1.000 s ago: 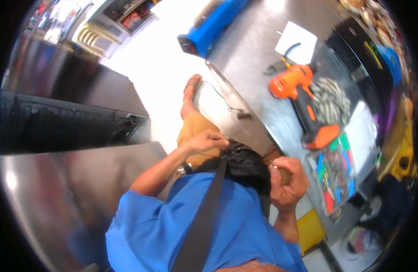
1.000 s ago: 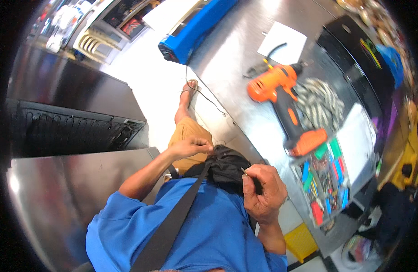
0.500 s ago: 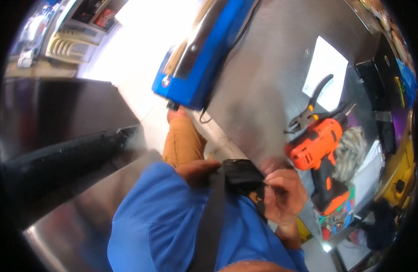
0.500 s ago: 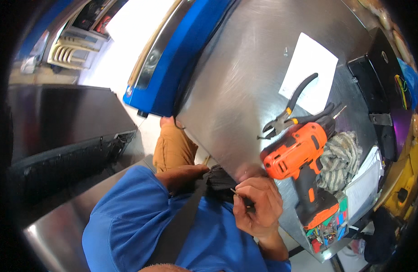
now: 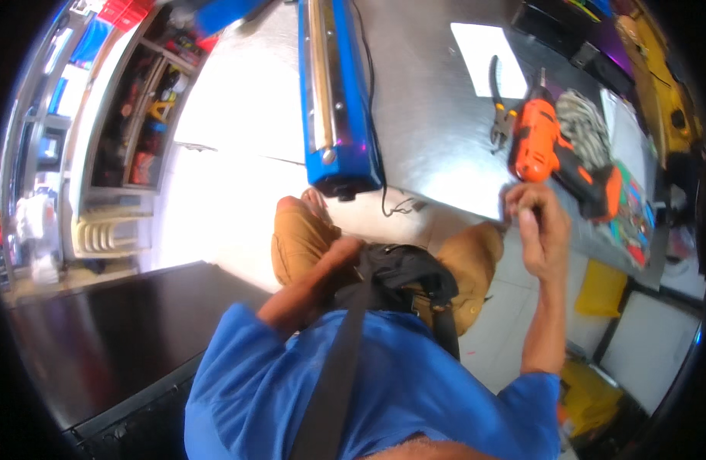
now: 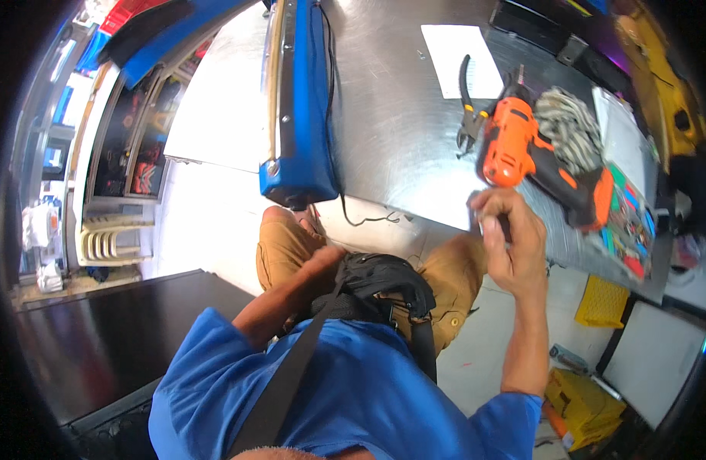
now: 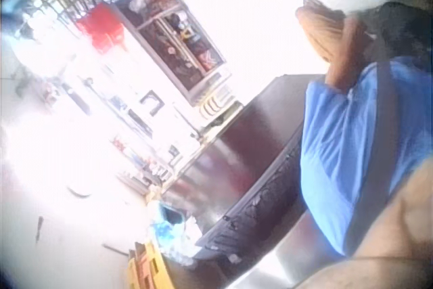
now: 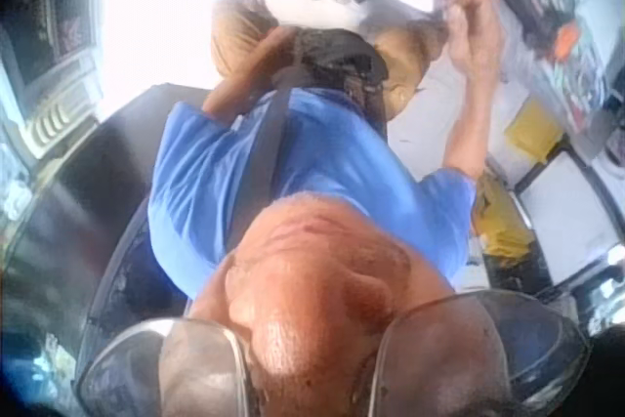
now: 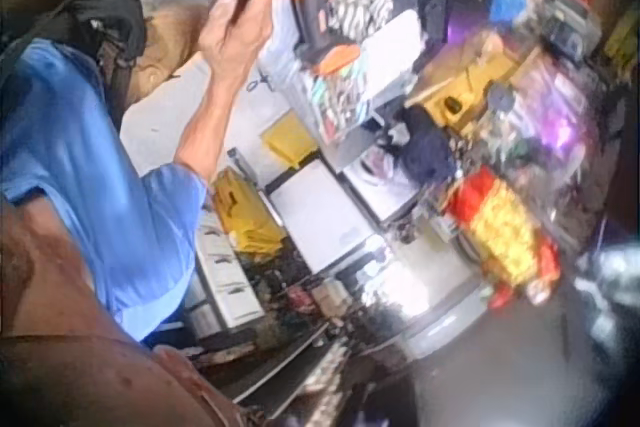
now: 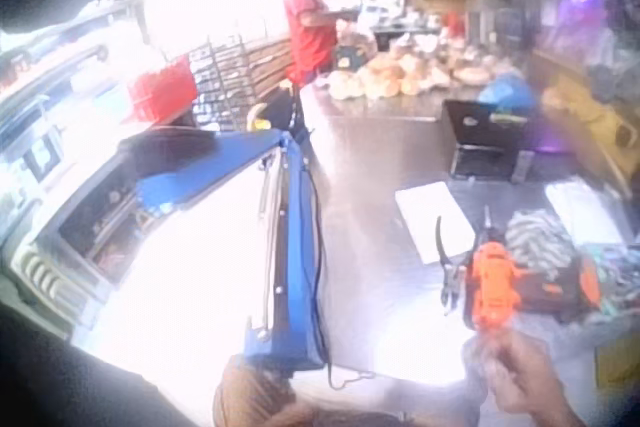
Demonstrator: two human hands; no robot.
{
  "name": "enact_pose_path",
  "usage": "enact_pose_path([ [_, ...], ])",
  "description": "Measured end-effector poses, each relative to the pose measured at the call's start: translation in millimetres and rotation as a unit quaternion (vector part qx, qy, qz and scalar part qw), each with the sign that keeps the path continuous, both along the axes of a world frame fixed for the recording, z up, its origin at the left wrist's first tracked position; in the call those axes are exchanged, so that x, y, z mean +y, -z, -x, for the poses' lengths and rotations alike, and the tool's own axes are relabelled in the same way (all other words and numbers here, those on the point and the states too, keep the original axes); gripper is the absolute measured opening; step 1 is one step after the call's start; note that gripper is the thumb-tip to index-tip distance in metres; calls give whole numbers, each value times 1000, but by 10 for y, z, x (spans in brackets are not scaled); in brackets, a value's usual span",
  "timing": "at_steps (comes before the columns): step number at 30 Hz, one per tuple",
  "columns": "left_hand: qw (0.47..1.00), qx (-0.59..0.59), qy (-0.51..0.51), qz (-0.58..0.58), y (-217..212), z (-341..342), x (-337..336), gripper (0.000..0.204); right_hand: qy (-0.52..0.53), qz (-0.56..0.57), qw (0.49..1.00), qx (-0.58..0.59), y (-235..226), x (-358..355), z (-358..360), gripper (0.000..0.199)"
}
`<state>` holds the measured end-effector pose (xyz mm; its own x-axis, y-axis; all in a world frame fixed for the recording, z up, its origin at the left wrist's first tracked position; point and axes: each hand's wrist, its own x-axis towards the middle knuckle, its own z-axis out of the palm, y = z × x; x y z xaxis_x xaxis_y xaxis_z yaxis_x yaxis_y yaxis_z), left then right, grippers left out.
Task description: The person selects screws from a plastic organizer and uses a cordless drill to fasten them into a blue fan housing. The person repeatedly positions the drill, drives screws into the housing, and checks the fit of the components.
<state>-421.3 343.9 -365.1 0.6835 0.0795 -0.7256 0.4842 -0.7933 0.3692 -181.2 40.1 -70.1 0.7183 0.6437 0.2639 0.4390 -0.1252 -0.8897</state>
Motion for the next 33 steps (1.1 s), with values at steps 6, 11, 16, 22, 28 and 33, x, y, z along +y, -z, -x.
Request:
enact_pose_path([
  [6, 769, -601, -192, -108, -2541, -138, 30, 61, 96, -111, 989, -6, 257, 112, 575, 10],
  [11, 792, -557, 44, -248, -3420, -820, -94, 74, 43, -176, 981, 63, 207, 521, 755, 10],
  [16, 792, -576, 30, -200, -3324, -906, -22, 64, -1, -150, 985, 80, 342, 842, 1102, 12],
  [22, 704, -685, 70, -172, -3208, -490, 171, 68, -9, -243, 931, 274, 513, 1071, 1268, 13],
  [28, 634, -773, -30, 10, -2820, -136, 124, 86, -98, -336, 861, 369, 446, 1294, 1418, 12],
  [33, 597, -745, -178, 236, -2576, -138, 314, 86, -90, -287, 909, 287, 201, 1385, 1466, 16],
])
